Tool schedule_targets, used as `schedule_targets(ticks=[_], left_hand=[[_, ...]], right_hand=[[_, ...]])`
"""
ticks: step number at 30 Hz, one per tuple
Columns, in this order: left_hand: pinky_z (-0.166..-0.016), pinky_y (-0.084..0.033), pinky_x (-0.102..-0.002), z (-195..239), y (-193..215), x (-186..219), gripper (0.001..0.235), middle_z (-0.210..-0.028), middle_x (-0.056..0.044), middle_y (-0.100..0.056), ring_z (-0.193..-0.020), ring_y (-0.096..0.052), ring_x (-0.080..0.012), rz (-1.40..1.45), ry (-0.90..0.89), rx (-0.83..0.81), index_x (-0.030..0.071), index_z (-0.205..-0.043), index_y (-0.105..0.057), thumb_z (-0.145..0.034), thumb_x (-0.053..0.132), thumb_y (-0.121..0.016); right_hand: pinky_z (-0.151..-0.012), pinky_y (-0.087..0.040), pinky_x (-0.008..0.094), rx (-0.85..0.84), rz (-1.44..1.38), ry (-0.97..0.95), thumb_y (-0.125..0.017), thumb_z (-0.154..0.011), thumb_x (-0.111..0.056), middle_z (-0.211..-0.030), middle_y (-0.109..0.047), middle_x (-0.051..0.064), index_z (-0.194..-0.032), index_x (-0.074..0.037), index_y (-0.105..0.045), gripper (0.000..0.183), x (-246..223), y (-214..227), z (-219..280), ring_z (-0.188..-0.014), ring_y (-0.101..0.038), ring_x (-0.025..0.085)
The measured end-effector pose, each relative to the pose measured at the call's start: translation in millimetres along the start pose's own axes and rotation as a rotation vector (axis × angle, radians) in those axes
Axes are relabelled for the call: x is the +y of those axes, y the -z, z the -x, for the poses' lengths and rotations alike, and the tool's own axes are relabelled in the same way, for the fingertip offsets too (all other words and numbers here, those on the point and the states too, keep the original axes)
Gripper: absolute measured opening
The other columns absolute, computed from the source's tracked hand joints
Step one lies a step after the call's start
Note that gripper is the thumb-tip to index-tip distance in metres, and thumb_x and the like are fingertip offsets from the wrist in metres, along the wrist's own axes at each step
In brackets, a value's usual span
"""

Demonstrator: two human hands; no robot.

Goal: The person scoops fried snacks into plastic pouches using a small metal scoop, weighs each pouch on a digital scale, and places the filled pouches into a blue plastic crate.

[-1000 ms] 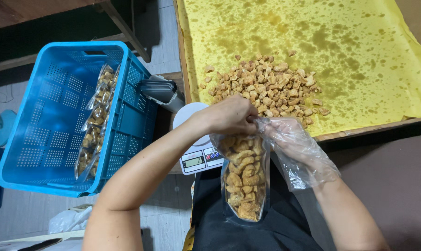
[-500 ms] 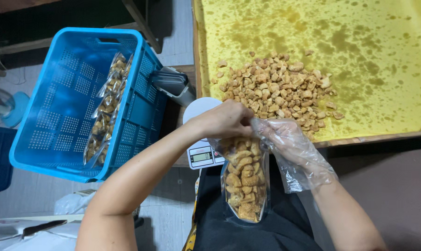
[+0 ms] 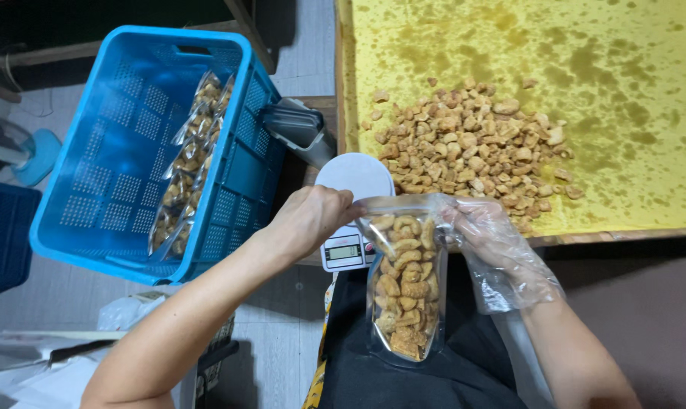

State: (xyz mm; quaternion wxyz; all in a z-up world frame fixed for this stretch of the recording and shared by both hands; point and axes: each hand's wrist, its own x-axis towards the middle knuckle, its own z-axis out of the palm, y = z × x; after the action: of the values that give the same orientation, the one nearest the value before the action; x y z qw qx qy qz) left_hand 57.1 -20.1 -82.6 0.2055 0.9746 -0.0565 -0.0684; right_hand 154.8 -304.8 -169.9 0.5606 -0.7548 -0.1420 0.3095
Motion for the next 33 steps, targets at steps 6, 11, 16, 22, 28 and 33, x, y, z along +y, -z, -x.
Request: schedule_targets(ticks=[6,11,16,22,28,33], left_hand=[[-0.065,-0.059,-0.048,2,8,-16,0.052,-0.090,-0.028,-0.071,-0.084,-0.070,-0.0383,0.369,-0.330,0.211,-0.008,-0.116,-0.064,-0.092,0.037,-0.071],[-0.065,-0.066,-0.039,32,56,-15,0.036,-0.093,-0.014,-0.077,-0.080,-0.079,-0.0258,0.590,0.150,-0.299,0.015,-0.130,-0.062,-0.098,0.027,-0.051],[-0.081,-0.061,-0.042,99,133,-58,0.044,-0.105,-0.019,-0.074,-0.088,-0.075,-0.0319,0.211,0.036,0.347,0.013,-0.133,-0.064,-0.089,0.008,-0.057],[-0.067,-0.056,-0.048,162,162,-159,0.044,-0.104,-0.010,-0.076,-0.082,-0.071,-0.0357,-0.202,0.475,0.697,0.018,-0.129,-0.068,-0.089,0.006,-0.059],[-0.074,-0.054,-0.044,209,87,-308,0.028,-0.116,-0.003,-0.074,-0.087,-0.063,-0.0324,-0.504,0.713,0.811,0.020,-0.119,-0.072,-0.093,0.016,-0.064],[-0.076,-0.056,-0.044,236,10,-387,0.042,-0.124,-0.007,-0.070,-0.089,-0.063,-0.0325,-0.448,0.820,0.730,0.016,-0.126,-0.068,-0.084,0.019,-0.063]], right_hand=[[-0.061,-0.049,0.033,-0.106,0.180,0.088,-0.065,-0.095,-0.027,-0.077,-0.072,0.006,-0.092,-0.001,-0.075,0.029,-25,-16,-19,-0.071,-0.060,0.014],[-0.076,-0.058,0.029,-0.304,-0.162,-0.011,-0.065,-0.084,-0.018,-0.097,-0.074,0.005,-0.103,-0.011,-0.072,0.022,-124,-56,-25,-0.087,-0.070,0.011],[-0.070,-0.059,0.032,-0.165,1.145,0.867,-0.067,-0.099,-0.025,-0.091,-0.074,0.002,-0.112,-0.025,-0.076,0.016,-245,-122,-79,-0.077,-0.069,0.015],[-0.083,-0.062,0.035,-0.204,0.580,1.566,-0.075,-0.101,-0.010,-0.110,-0.075,0.009,-0.113,-0.013,-0.074,0.013,-285,-298,-197,-0.098,-0.075,0.025],[-0.087,-0.059,0.035,-0.428,0.364,1.081,-0.073,-0.086,-0.003,-0.106,-0.075,0.014,-0.109,-0.014,-0.076,0.025,-200,-486,-283,-0.097,-0.075,0.028],[-0.092,-0.055,0.039,-0.551,0.436,1.075,-0.067,-0.083,0.000,-0.118,-0.070,0.020,-0.116,-0.011,-0.074,0.036,-122,-575,-324,-0.107,-0.069,0.034]])
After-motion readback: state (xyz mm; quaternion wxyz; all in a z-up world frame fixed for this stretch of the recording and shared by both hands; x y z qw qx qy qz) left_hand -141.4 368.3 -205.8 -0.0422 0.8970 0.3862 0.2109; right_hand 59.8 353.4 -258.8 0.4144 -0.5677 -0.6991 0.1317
